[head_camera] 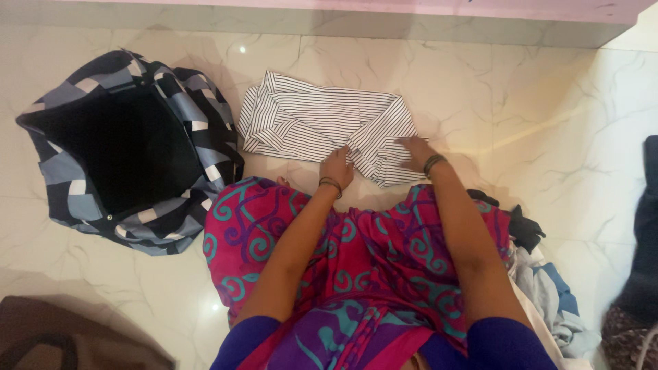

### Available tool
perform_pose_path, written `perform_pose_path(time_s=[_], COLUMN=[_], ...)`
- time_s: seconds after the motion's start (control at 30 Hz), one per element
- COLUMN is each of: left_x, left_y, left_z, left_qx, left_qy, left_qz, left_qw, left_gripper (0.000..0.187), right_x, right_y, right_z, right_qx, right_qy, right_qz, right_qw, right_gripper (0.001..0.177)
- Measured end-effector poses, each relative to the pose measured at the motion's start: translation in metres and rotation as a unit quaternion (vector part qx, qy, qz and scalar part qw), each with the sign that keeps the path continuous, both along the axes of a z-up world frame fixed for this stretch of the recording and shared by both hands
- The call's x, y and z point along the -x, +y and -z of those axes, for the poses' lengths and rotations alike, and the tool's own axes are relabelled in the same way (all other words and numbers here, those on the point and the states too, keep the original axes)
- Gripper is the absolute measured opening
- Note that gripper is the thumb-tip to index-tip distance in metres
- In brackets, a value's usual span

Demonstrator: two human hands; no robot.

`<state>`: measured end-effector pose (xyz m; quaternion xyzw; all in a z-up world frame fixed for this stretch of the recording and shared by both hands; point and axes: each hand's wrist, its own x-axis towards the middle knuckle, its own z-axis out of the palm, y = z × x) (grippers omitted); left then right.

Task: The person folds a striped shirt on the floor. They smooth the fabric, fold the sleeves inward, fold the shirt in half lengthwise, and then fold it into a compact rectangle.

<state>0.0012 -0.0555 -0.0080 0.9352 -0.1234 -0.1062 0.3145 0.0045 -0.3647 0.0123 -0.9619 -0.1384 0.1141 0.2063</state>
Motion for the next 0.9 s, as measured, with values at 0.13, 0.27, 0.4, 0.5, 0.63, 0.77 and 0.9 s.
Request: perform_pose_path(time_s=[0.13,0.27,0.4,0.5,0.63,0.77,0.9], left_x=[-0.018,-0.034,-0.054,-0.074,-0.115,-0.164,-0.186], left_y=[-0.021,-0.044,-0.055,-0.066,-0.098,-0.122,-0.106], left_z=[0.009,0.003,-0.003,-0.001,0.001,0.002,0.017], left_qx=[0.074,0.013,-0.097,-0.066,0.122,0.238,0.382], left_qy=[-0.11,-0.116,-0.063,0.064,-0.045,-0.082,0.003], left_qz=[-0.058,-0.069,-0.044,-0.057,-0.15,-0.202,-0.25], left_qw=[0.99,0.991,0.992,0.994,0.98,0.947,0.89], left_gripper=[0.053,0.064,0.037,0.031,0.045,0.05,0.051], right_x=[0.014,0.034,0.038,0.027,0.03,0.043,0.04], right_y=[0.053,0.1,0.106,0.094,0.075,0.089,0.112], right_z=[0.014,0.03,0.038,0.016,-0.049,-0.08,-0.053], right_qx=[0.128,0.224,0.197,0.21,0.162,0.101,-0.111], right_qy=[0.109,0.161,0.083,0.104,0.099,-0.026,-0.126], right_qz=[-0.024,-0.041,0.094,0.132,0.196,0.239,0.048], right_qw=[0.985,0.96,0.972,0.963,0.962,0.965,0.985], right_gripper=[0.103,0.1,0.027,0.023,0.029,0.039,0.075])
